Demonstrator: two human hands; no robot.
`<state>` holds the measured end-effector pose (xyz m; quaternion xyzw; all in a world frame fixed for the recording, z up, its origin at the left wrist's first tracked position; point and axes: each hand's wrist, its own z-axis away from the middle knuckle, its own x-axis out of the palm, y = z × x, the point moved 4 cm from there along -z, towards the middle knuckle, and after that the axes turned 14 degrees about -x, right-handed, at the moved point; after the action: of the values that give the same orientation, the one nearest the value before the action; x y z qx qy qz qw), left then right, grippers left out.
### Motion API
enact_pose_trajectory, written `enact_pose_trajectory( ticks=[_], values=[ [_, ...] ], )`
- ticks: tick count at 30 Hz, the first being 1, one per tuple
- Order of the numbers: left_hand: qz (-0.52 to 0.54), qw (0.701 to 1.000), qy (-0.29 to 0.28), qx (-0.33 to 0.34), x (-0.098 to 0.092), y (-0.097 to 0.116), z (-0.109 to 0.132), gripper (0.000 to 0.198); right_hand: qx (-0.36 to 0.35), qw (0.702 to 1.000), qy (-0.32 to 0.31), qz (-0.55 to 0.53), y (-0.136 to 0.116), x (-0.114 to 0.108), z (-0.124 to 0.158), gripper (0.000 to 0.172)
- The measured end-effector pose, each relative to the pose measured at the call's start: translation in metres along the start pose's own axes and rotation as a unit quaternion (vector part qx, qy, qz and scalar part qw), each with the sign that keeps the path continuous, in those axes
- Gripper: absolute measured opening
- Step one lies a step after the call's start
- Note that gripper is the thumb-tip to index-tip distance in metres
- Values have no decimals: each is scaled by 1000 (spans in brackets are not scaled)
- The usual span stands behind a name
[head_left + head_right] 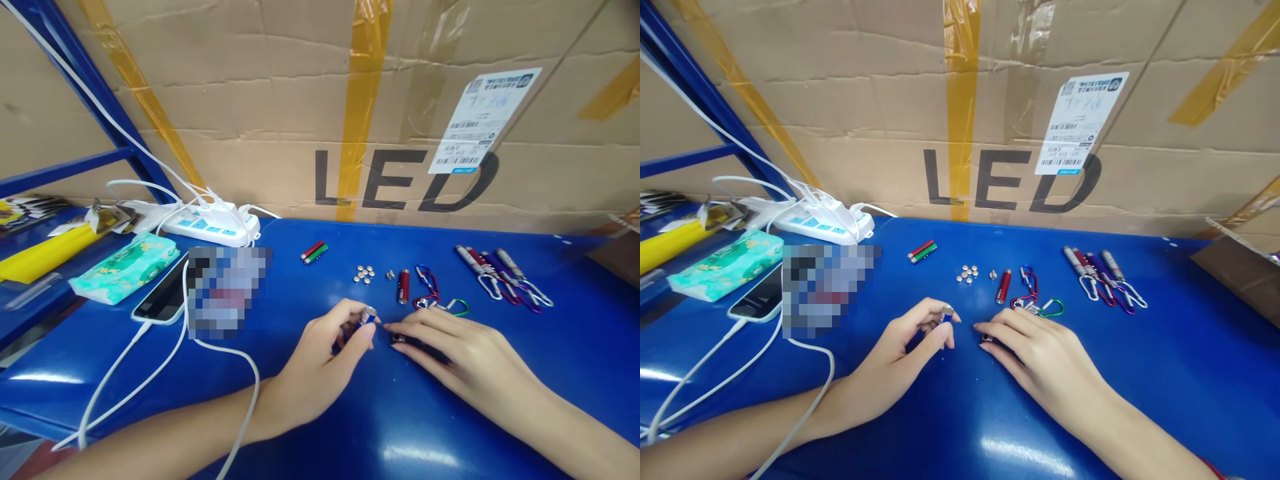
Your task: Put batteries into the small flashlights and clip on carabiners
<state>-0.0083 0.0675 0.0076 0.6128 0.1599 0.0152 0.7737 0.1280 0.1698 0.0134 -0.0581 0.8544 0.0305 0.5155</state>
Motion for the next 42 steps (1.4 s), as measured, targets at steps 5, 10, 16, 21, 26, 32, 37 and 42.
enact_pose_trajectory(
  ticks=[5,10,16,21,26,32,37,42],
  values=[
    [5,999,29,12,-7,4,-2,16,4,1000,6,6,-1,-2,0,25],
    [-20,1000,16,7,-4,-1,-5,24,7,1000,-14,16,1,-1,1,30],
    [-18,1000,-3,0,-1,-1,-2,23,10,999,-36,-8,3,0,3,26],
    [-39,999,-1,-16,0,-1,-3,25,3,1000,-21,-14,1,-3,1,24],
    [-43,999,-2,-10,-1,-1,-4,24,3,1000,-6,-6,0,-5,2,24],
    [-23,1000,-10,-13,1,-2,-5,20,9,1000,-4,-26,1,-5,2,18],
    [-19,1000,-7,-17,1,-1,-4,20,-4,998,-6,-67,-1,-6,2,16],
    [-31,999,-5,-11,0,0,-3,20,-7,997,-5,-71,-4,-6,2,18]
  ],
)
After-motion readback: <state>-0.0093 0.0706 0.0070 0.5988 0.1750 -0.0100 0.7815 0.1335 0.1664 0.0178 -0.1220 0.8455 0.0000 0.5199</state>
